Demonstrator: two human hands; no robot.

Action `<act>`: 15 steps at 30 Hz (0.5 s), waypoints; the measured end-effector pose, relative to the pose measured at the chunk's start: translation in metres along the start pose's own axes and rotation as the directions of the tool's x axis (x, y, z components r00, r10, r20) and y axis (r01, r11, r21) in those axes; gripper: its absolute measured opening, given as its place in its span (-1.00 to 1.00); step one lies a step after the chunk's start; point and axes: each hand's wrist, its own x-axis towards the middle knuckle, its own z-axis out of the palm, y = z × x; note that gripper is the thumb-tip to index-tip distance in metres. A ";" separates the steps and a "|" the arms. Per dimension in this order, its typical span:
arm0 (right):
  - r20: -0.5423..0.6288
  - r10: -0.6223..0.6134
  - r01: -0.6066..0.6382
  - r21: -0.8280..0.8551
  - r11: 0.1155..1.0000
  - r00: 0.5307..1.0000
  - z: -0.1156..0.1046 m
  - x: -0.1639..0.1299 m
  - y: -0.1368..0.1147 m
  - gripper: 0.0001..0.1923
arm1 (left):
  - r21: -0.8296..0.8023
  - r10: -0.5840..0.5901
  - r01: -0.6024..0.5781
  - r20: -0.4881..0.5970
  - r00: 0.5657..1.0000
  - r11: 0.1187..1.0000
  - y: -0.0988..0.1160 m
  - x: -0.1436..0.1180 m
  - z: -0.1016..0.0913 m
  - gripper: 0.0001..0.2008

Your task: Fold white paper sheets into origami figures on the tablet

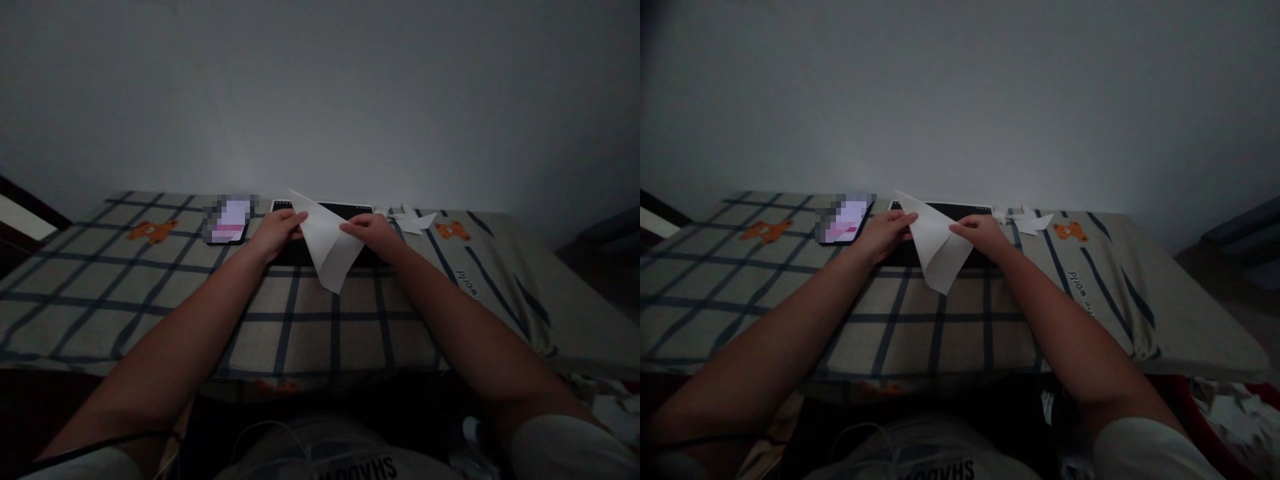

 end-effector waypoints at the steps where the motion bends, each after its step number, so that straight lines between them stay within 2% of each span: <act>1: 0.004 0.011 -0.011 0.003 1.000 1.000 0.000 0.000 0.000 -0.62 | 0.003 0.000 0.000 0.000 1.000 1.000 0.000 0.000 0.000 -0.72; 15: 0.033 0.052 -0.052 0.017 0.998 0.998 0.001 -0.001 0.000 -0.62 | 0.006 -0.020 0.021 -0.043 0.999 1.000 -0.001 0.001 -0.001 -0.77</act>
